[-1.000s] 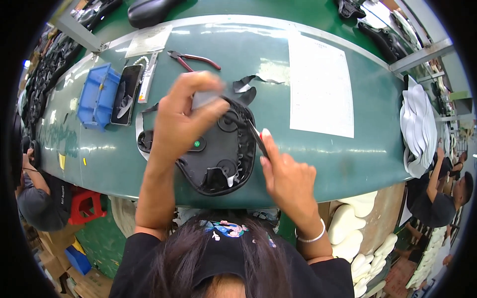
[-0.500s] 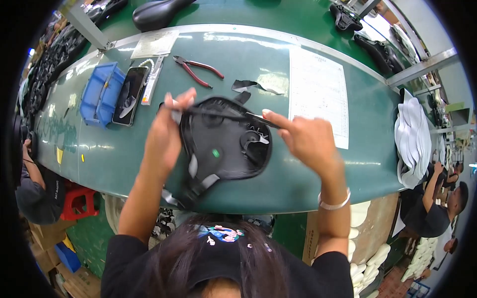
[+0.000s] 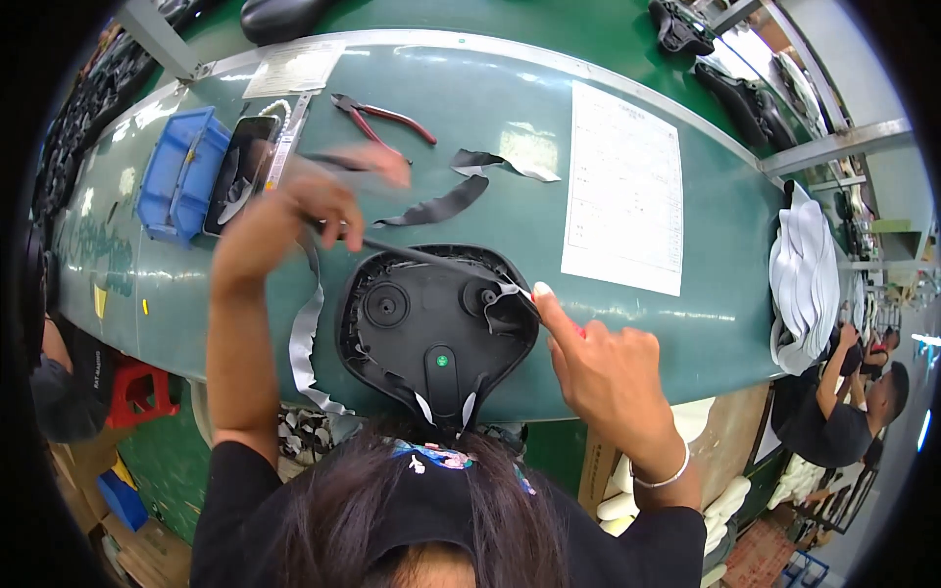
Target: Trimming excess material from bicycle seats on an assembly line.
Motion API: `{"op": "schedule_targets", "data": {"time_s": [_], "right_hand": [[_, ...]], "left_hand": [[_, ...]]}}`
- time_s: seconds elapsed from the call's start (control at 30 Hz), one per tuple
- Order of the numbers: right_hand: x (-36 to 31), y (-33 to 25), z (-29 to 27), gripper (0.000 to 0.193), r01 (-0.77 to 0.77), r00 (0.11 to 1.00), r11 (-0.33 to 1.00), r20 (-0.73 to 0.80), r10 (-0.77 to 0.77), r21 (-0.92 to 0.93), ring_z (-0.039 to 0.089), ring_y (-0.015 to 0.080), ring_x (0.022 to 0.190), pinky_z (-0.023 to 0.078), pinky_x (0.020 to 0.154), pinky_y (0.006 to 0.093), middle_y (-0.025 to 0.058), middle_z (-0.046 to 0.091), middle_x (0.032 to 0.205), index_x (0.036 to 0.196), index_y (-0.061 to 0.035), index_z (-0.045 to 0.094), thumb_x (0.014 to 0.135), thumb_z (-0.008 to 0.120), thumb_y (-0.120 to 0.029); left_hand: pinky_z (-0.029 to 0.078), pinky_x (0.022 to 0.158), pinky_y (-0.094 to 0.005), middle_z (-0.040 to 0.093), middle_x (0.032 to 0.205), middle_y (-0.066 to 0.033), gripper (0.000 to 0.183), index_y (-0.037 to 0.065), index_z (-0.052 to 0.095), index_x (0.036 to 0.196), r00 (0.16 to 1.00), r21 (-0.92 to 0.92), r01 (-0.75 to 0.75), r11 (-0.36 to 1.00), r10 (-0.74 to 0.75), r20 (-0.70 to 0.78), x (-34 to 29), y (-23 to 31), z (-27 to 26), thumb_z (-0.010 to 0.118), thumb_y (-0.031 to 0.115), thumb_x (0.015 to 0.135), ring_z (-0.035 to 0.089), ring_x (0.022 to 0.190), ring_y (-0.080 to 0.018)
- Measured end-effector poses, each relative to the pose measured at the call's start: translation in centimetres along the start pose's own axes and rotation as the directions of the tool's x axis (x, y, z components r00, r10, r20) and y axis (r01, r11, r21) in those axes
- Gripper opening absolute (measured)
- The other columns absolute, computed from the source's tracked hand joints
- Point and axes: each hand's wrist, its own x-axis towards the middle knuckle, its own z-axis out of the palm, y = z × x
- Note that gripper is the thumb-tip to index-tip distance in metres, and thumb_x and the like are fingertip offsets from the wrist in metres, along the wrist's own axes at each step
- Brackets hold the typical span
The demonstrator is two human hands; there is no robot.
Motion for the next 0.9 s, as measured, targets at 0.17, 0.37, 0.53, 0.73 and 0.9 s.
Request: {"op": "schedule_targets", "data": {"time_s": [0.17,0.37,0.53,0.73,0.9], "right_hand": [[2.2,3.9,0.0,0.046,0.123,0.992,0.981,-0.035,-0.119,0.15,0.055,0.0277,0.047,0.04,0.045,0.0395,0.0083,0.058,0.059,0.129,-0.0184,0.053,0.084,0.061,-0.019],[-1.0,1.5,1.7,0.06,0.04,0.999,0.998,0.008,-0.039,-0.039,0.051,0.0277,0.047,0.037,0.046,0.0396,0.0066,0.049,0.057,0.14,-0.0214,0.044,0.083,0.064,-0.022],[-5.2,-1.4,3.5,0.059,-0.218,0.973,0.921,-0.003,0.231,0.322,0.059,0.0302,0.05,0.042,0.045,0.0405,0.0123,0.061,0.064,0.139,-0.015,0.042,0.085,0.064,-0.021],[-5.1,-4.3,5.8,0.072,-0.372,0.811,0.218,0.202,0.549,0.902,0.059,0.0141,0.067,0.05,0.062,0.0302,0.0117,0.065,0.096,0.142,-0.0035,0.031,0.084,0.071,-0.017],[0.1,-3.6,9.7,0.091,-0.018,0.865,0.324,-0.147,0.479,0.946,0.052,0.0124,0.093,0.047,0.076,0.0275,0.0081,0.049,0.117,0.146,-0.0029,0.02,0.076,0.077,-0.015]], "left_hand": [[0.046,0.08,-0.0354,0.063,0.085,-0.0141,0.031,0.001,0.064,0.085,0.841,0.707,-0.441,0.552,0.529,0.112,7.7,-1.4,6.2,0.058,0.031,0.09,0.06,0.076,-0.0254],[0.042,0.052,-0.0274,0.046,0.057,-0.0003,0.037,0.01,0.044,0.067,0.917,-0.624,-0.098,0.775,-0.172,-0.359,10.4,0.2,6.9,0.051,0.03,0.097,0.043,0.047,-0.0105],[0.035,0.045,-0.026,0.045,0.058,-0.0017,0.032,0.008,0.042,0.065,0.38,-0.276,-0.744,0.608,0.045,-0.924,8.2,4.7,2.7,0.051,0.02,0.094,0.038,0.046,-0.0119],[0.043,0.052,-0.0234,0.057,0.071,-0.0083,0.016,0.002,0.057,0.069,0.155,0.562,-0.318,0.764,0.626,-0.764,-0.7,6.4,1.4,0.057,0.008,0.084,0.054,0.058,-0.0145],[0.042,0.093,-0.0452,0.051,0.124,-0.0261,0.053,0.002,0.058,0.114,0.577,0.582,0.464,0.668,0.271,-0.771,1.6,-1.8,7.6,0.069,0.042,0.08,0.052,0.11,-0.0405]]}}
